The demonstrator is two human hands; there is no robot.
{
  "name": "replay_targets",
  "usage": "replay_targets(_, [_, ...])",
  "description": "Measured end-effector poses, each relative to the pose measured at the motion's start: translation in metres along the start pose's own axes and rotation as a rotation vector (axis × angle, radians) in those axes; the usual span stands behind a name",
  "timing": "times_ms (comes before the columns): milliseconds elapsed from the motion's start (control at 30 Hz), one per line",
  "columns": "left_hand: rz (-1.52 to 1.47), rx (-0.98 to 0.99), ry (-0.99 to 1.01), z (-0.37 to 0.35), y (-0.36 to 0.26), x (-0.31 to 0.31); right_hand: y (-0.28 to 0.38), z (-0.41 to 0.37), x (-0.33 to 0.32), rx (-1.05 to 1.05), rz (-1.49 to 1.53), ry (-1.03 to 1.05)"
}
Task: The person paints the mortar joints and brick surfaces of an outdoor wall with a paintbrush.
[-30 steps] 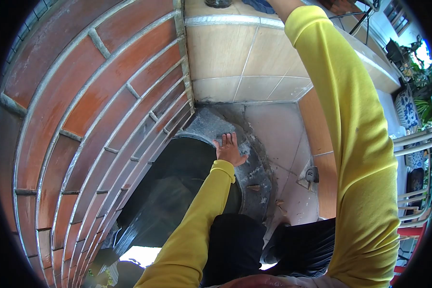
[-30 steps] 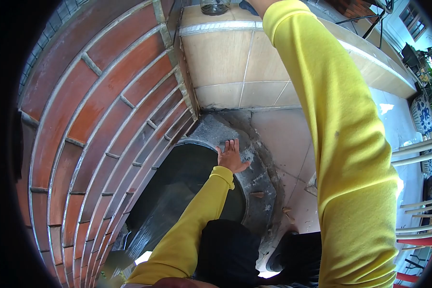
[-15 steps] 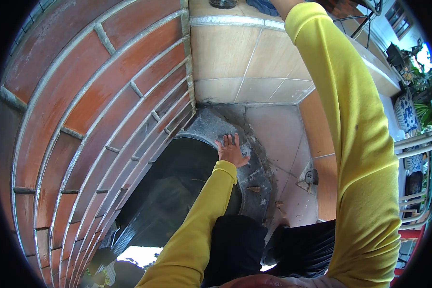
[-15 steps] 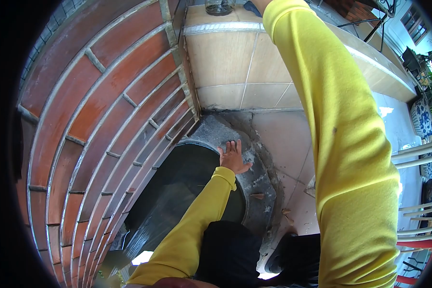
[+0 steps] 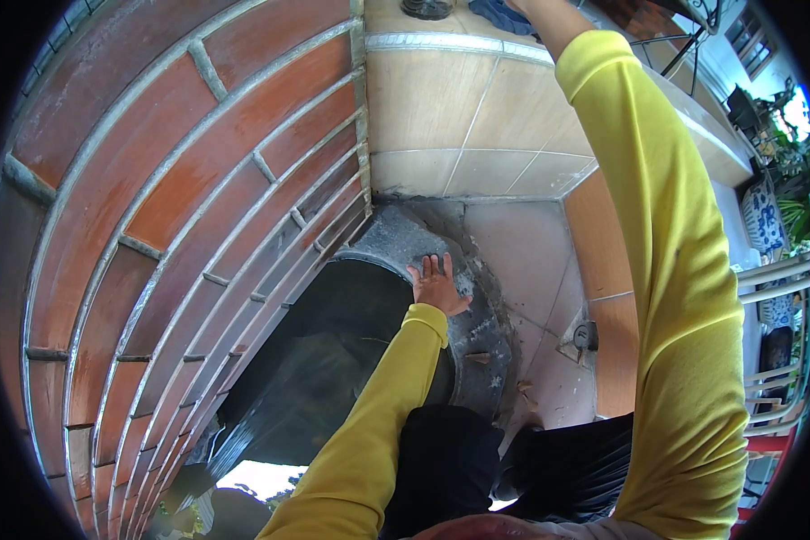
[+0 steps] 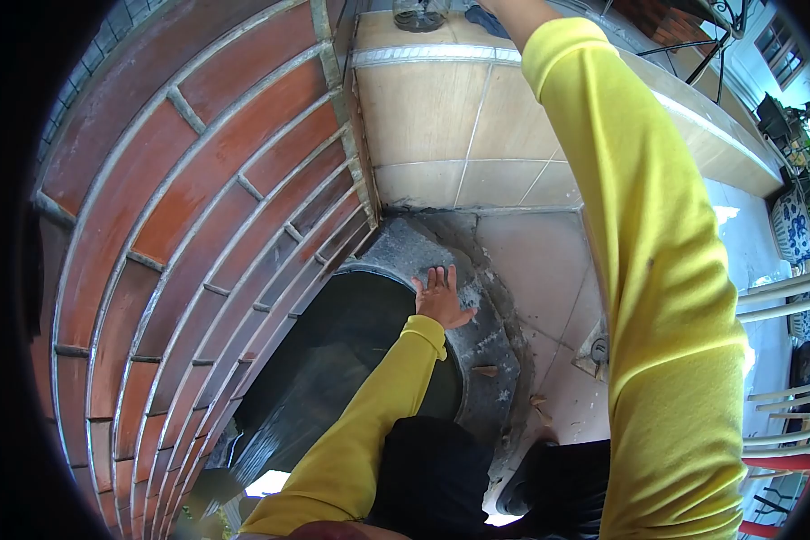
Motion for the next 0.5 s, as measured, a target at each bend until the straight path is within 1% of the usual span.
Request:
replay_targets(33, [-0.001, 0.000, 0.003, 0.000, 0.000, 0.000, 0.004, -0.004, -0.003, -0.034, 0.041, -0.020])
replay_targets(133, [0.005, -0.004, 0.009, -0.001, -0.001, 0.000, 0.005, -0.021, -0.013, -0.035, 0.152, -0.076])
replay_targets(233, [0.014, -0.005, 0.013, -0.001, -0.002, 0.000, -0.002, -0.029, -0.010, -0.027, 0.135, -0.062])
replay_targets(333, [0.019, -0.006, 0.021, 0.000, -0.003, 0.002, -0.003, -0.034, -0.010, -0.015, 0.192, -0.077])
replay_targets(433, [0.032, -0.007, 0.025, -0.002, -0.003, 0.003, 0.001, -0.036, -0.013, -0.055, 0.187, -0.116])
replay_targets(500, [0.030, -0.008, 0.021, -0.001, -0.003, 0.001, 0.004, -0.034, -0.011, -0.100, 0.132, -0.115])
Point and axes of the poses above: each hand's wrist, its own z-axis towards the middle knuckle, its own x-axis out of the palm, y = z × x, the point moved 7 cm from there along z, towards the middle knuckle, and after that the axes turned 10 degrees about -z, right-handed, at the moved point
